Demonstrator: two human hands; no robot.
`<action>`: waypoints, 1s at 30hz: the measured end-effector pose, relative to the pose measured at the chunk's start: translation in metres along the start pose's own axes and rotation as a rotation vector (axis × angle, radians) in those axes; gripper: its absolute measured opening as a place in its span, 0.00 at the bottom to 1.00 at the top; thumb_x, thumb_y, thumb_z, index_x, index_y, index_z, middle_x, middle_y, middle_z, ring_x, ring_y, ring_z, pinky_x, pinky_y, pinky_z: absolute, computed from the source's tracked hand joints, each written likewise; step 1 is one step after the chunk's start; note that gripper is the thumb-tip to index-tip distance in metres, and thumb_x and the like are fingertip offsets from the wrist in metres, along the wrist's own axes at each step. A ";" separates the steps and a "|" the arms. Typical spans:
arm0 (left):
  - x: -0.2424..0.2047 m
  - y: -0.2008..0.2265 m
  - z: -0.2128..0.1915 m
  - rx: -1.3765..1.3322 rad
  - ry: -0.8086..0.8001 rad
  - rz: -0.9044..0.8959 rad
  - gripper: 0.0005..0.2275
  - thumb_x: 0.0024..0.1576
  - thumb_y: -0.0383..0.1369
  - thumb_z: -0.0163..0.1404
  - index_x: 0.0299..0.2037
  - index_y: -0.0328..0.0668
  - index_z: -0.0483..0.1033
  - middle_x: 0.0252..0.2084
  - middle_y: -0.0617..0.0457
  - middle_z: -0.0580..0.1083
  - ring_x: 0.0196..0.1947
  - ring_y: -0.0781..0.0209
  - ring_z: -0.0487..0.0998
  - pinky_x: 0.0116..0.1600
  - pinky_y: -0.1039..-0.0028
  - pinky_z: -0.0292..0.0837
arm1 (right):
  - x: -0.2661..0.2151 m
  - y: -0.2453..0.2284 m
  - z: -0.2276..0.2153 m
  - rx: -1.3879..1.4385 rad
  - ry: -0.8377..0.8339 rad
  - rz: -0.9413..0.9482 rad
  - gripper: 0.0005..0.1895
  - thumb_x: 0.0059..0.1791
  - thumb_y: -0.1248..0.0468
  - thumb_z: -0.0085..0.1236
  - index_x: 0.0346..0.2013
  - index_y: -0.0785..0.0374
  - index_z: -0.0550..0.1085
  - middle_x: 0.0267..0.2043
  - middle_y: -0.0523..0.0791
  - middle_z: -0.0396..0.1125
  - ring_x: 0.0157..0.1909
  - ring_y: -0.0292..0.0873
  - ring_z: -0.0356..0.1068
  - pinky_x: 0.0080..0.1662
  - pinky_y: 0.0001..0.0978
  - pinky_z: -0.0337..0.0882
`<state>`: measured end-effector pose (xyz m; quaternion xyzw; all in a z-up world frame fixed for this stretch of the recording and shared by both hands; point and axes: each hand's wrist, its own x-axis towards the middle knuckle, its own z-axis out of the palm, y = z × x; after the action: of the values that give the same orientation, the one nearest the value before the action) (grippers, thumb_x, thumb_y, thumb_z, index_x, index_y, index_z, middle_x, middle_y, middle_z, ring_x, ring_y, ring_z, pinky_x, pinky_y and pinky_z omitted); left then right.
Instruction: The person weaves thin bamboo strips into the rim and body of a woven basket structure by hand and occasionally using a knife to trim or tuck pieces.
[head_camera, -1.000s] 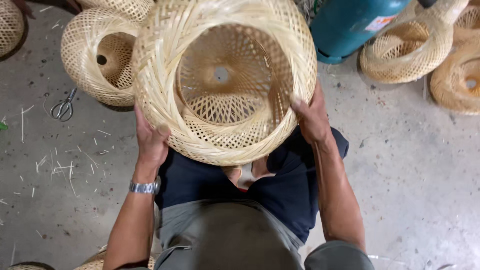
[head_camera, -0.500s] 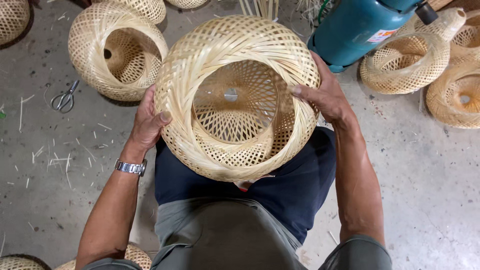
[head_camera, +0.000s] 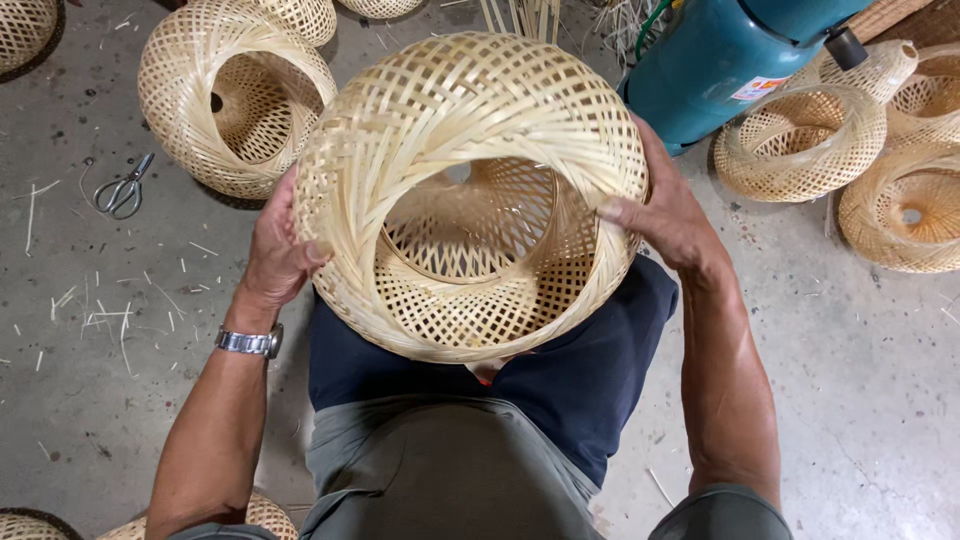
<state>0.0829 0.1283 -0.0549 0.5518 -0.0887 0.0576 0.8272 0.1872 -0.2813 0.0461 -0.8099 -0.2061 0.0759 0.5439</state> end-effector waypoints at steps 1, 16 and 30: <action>-0.001 0.003 -0.003 0.005 -0.008 0.004 0.57 0.40 0.50 0.73 0.76 0.33 0.50 0.71 0.45 0.65 0.71 0.56 0.67 0.77 0.64 0.62 | -0.004 -0.006 0.003 0.030 -0.016 -0.010 0.69 0.32 0.37 0.74 0.76 0.67 0.52 0.75 0.53 0.55 0.78 0.50 0.52 0.75 0.42 0.51; 0.011 0.112 -0.015 0.492 -0.072 0.171 0.47 0.46 0.51 0.66 0.70 0.30 0.58 0.67 0.45 0.69 0.68 0.55 0.69 0.72 0.66 0.68 | -0.043 -0.005 0.062 0.322 0.113 -0.130 0.62 0.37 0.51 0.77 0.76 0.69 0.52 0.73 0.52 0.59 0.75 0.47 0.58 0.75 0.40 0.57; -0.042 0.049 0.159 0.345 -0.024 0.371 0.35 0.60 0.33 0.60 0.70 0.26 0.51 0.66 0.33 0.64 0.66 0.49 0.69 0.69 0.62 0.67 | -0.079 0.005 0.200 0.734 0.272 0.035 0.48 0.43 0.57 0.72 0.69 0.74 0.57 0.60 0.53 0.63 0.58 0.47 0.67 0.57 0.39 0.69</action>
<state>0.0188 0.0004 0.0400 0.6596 -0.1871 0.2165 0.6950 0.0478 -0.1459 -0.0456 -0.5677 -0.0775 0.0458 0.8183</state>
